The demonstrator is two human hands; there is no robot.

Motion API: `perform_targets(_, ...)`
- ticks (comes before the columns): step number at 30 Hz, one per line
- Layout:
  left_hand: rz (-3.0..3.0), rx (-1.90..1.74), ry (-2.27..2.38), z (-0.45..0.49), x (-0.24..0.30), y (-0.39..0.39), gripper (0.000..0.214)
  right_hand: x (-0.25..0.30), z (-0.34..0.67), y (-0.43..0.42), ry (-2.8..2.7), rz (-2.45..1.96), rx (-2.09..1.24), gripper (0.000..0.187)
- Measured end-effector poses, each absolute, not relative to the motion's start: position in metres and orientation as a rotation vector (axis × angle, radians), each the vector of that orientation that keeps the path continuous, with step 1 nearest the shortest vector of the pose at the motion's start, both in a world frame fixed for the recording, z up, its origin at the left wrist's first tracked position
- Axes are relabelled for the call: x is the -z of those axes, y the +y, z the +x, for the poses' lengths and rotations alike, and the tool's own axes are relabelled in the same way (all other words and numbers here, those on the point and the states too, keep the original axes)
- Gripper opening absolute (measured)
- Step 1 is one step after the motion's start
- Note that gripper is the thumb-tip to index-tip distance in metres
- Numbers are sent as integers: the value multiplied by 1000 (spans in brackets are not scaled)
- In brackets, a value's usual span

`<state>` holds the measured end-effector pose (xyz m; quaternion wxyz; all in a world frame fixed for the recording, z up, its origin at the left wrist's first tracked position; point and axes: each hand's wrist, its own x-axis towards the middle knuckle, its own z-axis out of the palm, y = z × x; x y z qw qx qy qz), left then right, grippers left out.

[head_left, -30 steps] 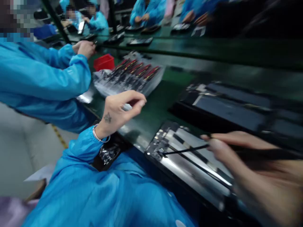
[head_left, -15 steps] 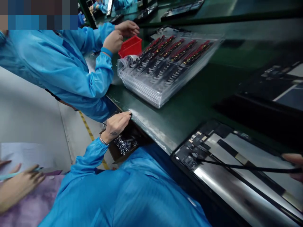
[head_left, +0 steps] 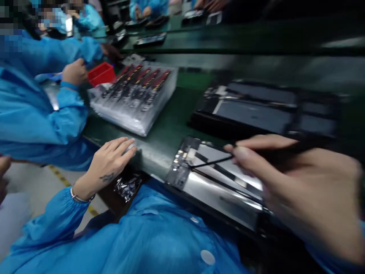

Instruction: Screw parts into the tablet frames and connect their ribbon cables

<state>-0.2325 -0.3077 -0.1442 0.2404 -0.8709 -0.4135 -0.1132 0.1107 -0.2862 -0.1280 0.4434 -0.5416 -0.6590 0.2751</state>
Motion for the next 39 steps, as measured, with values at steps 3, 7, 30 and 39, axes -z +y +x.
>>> perform_targets(3,-2451,500,-796,-171,124,-274,15,122,100,-280,-1428,-1220,-790,14)
perform_targets(7,-2337,668,-512,-95,109,-246,29,127,99,-274,-1304,-1110,-841,13)
perform_targets(30,-3519,1291,-1347,-77,116,-222,41,133,138,-270,-1697,-965,-506,12)
perform_targets(39,-3478,564,-867,-90,132,-196,31,142,189,-277,-2207,-1270,-640,19)
